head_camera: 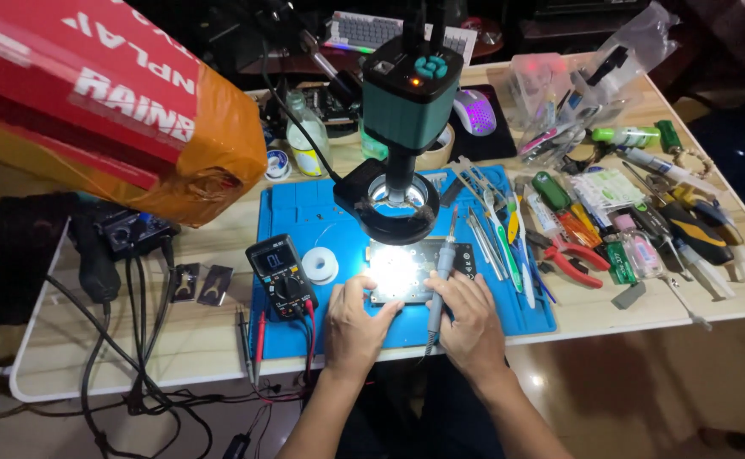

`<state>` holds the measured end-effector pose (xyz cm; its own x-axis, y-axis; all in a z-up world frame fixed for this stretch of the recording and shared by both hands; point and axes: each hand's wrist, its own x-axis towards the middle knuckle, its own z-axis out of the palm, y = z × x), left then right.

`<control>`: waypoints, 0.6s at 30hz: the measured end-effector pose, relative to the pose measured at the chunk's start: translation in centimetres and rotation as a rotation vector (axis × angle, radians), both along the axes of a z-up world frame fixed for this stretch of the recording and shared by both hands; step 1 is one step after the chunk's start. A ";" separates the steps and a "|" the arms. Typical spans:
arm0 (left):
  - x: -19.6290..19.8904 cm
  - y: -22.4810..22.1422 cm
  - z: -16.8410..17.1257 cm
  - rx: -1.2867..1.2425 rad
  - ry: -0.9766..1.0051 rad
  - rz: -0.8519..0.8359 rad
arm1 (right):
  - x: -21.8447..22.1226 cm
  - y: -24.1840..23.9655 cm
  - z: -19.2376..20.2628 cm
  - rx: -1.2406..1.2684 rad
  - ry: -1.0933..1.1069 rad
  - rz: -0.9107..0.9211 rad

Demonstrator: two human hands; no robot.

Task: Soldering electronic components onto a printed circuit board using a soldering iron and flux syringe.

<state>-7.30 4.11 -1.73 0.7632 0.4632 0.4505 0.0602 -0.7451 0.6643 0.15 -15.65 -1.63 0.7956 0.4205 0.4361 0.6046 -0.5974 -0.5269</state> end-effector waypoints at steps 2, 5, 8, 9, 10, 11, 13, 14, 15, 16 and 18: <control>0.3 0.1 -0.1 0.004 -0.010 -0.006 | 0.0 0.0 0.1 0.006 -0.010 -0.003; 0.2 -0.1 -0.3 0.001 0.010 -0.030 | -0.4 0.1 1.0 0.010 -0.051 0.008; 0.2 -0.2 0.0 -0.002 0.038 -0.049 | -0.4 0.0 1.3 0.017 -0.092 0.024; 0.1 -0.3 0.1 -0.007 0.043 -0.049 | -0.4 -0.2 1.2 0.018 -0.094 0.028; 0.1 -0.2 0.0 -0.004 0.044 -0.051 | -0.5 -0.2 1.3 0.021 -0.093 0.025; 0.1 -0.2 -0.1 -0.009 0.042 -0.050 | -0.5 -0.2 1.5 0.024 -0.088 0.028; 0.2 -0.1 -0.2 -0.013 0.040 -0.049 | -0.5 -0.2 1.5 0.028 -0.083 0.029; 0.2 -0.2 -0.2 -0.009 0.035 -0.049 | -0.4 -0.2 1.4 0.018 -0.085 0.029; 0.2 -0.3 -0.2 -0.007 0.032 -0.046 | -0.4 -0.2 1.2 0.008 -0.085 0.031; 0.2 -0.2 0.0 -0.007 0.034 -0.045 | -0.3 -0.2 1.1 0.008 -0.084 0.032; 0.1 -0.3 0.3 -0.005 0.007 -0.060 | -0.3 -0.2 1.0 -0.006 -0.101 0.028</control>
<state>-7.21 3.77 -1.44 0.7927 0.4188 0.4430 0.0198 -0.7439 0.6680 -0.19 -15.90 -0.68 0.7355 0.4446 0.5112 0.6709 -0.5826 -0.4587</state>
